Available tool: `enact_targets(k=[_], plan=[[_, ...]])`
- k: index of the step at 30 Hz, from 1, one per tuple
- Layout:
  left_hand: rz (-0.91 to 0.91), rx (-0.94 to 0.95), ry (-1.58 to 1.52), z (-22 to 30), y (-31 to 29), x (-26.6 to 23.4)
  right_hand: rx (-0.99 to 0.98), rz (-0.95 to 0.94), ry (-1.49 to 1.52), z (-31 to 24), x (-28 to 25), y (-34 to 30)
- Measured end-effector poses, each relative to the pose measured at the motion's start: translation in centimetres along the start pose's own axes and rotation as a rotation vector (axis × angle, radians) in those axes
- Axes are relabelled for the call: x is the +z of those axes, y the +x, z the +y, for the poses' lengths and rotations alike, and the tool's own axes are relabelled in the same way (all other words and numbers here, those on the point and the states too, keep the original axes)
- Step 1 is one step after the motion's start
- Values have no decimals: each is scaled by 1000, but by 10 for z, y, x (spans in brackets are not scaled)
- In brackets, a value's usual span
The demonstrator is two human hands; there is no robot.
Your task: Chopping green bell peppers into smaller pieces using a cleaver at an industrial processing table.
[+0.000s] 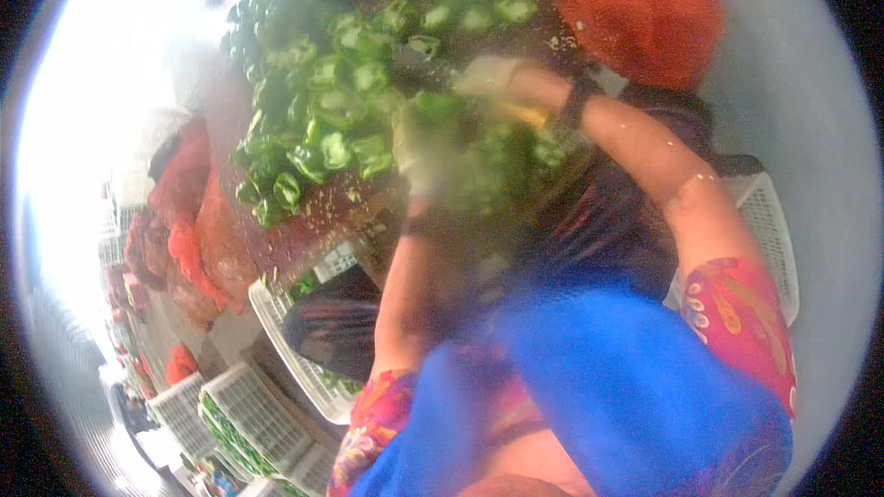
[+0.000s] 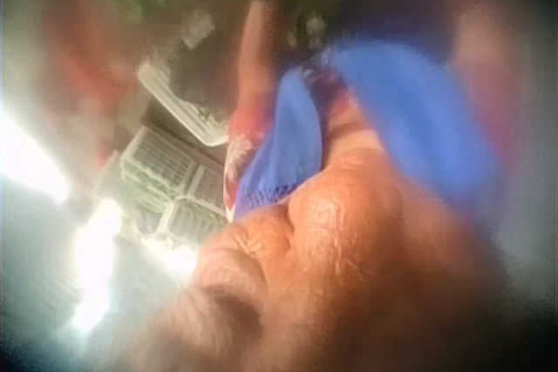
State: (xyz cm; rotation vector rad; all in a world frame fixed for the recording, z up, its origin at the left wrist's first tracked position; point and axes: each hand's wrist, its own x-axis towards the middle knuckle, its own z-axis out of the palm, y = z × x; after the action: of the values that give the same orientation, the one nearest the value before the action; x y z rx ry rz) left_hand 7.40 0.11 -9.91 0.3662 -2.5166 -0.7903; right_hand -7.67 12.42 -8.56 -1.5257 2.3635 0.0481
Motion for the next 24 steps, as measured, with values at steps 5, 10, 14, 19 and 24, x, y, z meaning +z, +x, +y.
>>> enact_targets(k=[5,10,14,19,24], plan=[[92,-478,-387,27,33,-15,172,89,241,-12,3,24],[235,-460,-269,35,60,-19,93,383,184,-8,-15,10],[57,-612,-122,48,77,-8,190,935,192,35,-3,-8],[-92,89,476,74,93,11,219,1207,821,67,-37,-61],[-11,468,182,92,134,137,587,1233,1692,69,-66,-90]])
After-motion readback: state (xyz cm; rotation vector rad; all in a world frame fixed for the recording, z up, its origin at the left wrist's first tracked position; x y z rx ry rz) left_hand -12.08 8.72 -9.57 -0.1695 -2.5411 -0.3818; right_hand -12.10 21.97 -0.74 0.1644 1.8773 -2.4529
